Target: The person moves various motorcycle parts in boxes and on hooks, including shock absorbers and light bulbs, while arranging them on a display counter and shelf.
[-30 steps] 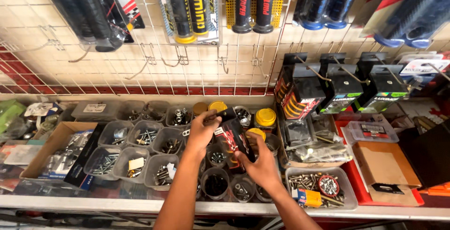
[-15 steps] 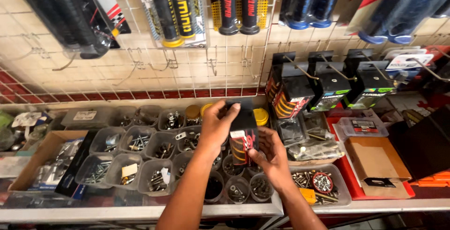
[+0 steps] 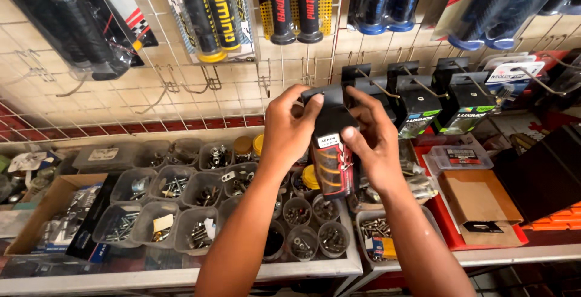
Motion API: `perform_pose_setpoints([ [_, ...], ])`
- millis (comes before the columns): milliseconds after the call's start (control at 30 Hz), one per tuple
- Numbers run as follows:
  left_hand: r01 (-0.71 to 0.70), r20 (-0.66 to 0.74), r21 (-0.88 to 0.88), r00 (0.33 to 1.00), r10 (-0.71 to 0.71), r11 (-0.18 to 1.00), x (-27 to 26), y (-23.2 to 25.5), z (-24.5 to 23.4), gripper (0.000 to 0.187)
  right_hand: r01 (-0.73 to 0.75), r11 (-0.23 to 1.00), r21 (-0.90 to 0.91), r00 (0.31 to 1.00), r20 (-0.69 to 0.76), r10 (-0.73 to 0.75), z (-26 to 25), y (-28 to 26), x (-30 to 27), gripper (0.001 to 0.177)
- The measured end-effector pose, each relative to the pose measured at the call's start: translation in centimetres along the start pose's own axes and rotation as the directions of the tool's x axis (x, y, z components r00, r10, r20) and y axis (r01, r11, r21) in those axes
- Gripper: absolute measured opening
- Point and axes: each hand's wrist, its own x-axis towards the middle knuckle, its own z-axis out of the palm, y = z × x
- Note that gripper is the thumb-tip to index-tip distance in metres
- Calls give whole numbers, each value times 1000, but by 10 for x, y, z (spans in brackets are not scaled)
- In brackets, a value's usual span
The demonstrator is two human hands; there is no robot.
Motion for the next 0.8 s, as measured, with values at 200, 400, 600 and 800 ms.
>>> perform_pose_setpoints([
  [200, -45, -21, 15, 999, 46, 999, 8, -7, 3, 16, -17, 995, -101, 998, -56, 11, 5, 8, 1, 54],
  [400, -57, 26, -44, 998, 58, 997, 20, -32, 0, 15, -34, 996, -83, 998, -48, 30, 10, 27, 5, 50],
  [600, -68, -3, 25, 998, 68, 997, 39, -59, -1, 15, -29, 993, -118, 999, -39, 24, 19, 46, 16, 46],
  [800, -35, -140, -11, 990, 33, 999, 52, -99, 13, 22, -134, 987, -84, 981, -149, 120, 35, 74, 28, 45],
])
